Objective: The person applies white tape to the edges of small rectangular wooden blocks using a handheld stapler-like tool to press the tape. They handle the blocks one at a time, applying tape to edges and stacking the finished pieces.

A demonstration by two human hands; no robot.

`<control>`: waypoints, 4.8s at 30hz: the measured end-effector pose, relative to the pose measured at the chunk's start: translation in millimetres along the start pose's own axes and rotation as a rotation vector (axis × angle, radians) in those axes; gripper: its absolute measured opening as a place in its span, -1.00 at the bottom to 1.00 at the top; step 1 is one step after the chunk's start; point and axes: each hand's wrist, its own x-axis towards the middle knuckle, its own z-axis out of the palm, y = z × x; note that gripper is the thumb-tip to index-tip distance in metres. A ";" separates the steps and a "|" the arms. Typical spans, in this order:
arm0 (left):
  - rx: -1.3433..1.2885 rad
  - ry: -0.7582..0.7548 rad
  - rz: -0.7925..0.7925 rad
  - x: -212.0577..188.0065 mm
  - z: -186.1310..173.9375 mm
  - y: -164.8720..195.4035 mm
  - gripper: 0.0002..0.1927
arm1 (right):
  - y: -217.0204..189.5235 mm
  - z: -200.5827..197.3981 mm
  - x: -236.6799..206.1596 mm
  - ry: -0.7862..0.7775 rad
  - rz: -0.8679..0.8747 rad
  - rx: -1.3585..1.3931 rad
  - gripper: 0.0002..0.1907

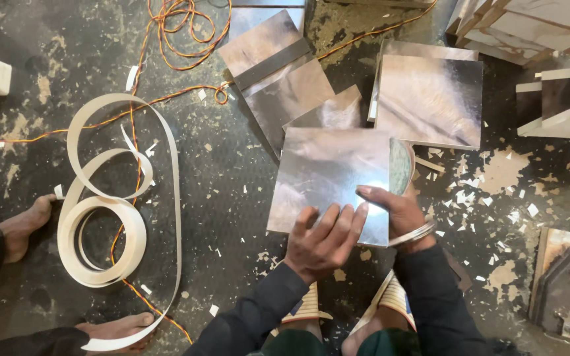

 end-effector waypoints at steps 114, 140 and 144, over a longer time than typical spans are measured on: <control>-0.271 -0.059 -0.876 -94.2 -1.7 -54.9 -0.41 | 66.5 -77.2 9.3 0.655 -0.684 -1.987 -0.45; -1.306 0.013 -0.833 -13.6 -45.3 -89.1 -0.45 | -17.3 8.2 -46.6 -0.004 -0.448 -0.400 -0.69; -1.206 0.013 -0.928 -36.9 -22.1 -83.1 -0.53 | -10.2 20.9 -34.9 -0.012 -0.389 -0.223 -0.64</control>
